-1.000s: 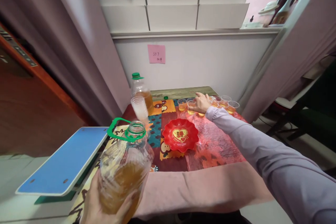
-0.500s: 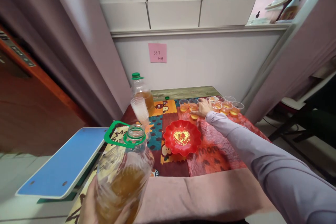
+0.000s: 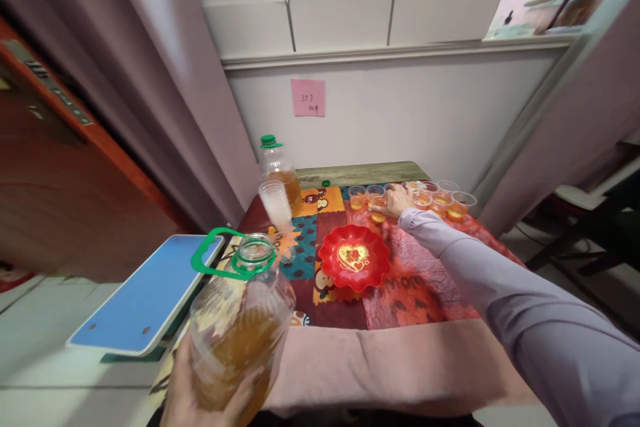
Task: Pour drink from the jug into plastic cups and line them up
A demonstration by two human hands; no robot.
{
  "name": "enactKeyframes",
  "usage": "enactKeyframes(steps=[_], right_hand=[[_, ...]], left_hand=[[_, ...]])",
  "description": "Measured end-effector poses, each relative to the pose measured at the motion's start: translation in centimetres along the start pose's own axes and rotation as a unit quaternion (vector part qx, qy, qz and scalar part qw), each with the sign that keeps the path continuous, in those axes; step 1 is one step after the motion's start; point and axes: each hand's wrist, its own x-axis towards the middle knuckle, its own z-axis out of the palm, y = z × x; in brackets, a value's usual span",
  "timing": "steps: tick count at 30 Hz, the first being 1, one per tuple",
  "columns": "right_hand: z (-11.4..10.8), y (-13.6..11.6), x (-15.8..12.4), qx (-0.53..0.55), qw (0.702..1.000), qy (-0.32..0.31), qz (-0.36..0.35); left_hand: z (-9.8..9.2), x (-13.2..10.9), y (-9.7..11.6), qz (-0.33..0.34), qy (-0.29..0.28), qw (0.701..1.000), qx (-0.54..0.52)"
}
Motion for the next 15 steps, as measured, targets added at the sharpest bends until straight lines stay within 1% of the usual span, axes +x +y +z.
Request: enactKeyframes(steps=[2, 3, 5, 6, 8, 11, 13, 15], right_hand=[[-0.9, -0.7, -0.3, 0.012, 1.0, 0.025, -0.006], [-1.5, -1.3, -0.4, 0.028, 0.998, 0.048, -0.024], [-3.0, -3.3, -1.0, 0.078, 0.989, 0.089, -0.089], [-3.8, -4.7, -1.4, 0.108, 0.981, 0.098, -0.129], [-5.2, -8.2, -2.7, 0.159, 0.963, 0.069, -0.208], [-6.4, -14.3, -5.4, 0.183, 0.933, -0.028, -0.307], [-6.2, -18.1, -7.1, 0.171, 0.919, -0.084, -0.346], [-5.4, -21.2, -8.5, 0.149, 0.913, -0.12, -0.359]], left_hand=[[-0.1, -0.3, 0.3, 0.009, 0.003, 1.0, -0.026], [-0.1, -0.5, 0.4, 0.01, 0.007, 0.999, -0.038], [0.0, -0.7, 0.4, 0.012, 0.031, 0.997, -0.065], [0.0, -0.8, 0.4, 0.016, 0.036, 0.996, -0.08], [0.2, -0.9, 0.4, 0.028, 0.035, 0.994, -0.102], [0.3, -0.9, 0.4, 0.029, 0.025, 0.994, -0.1], [0.2, -0.8, 0.3, 0.025, 0.026, 0.996, -0.086], [0.2, -0.8, 0.0, 0.026, 0.02, 0.997, -0.072]])
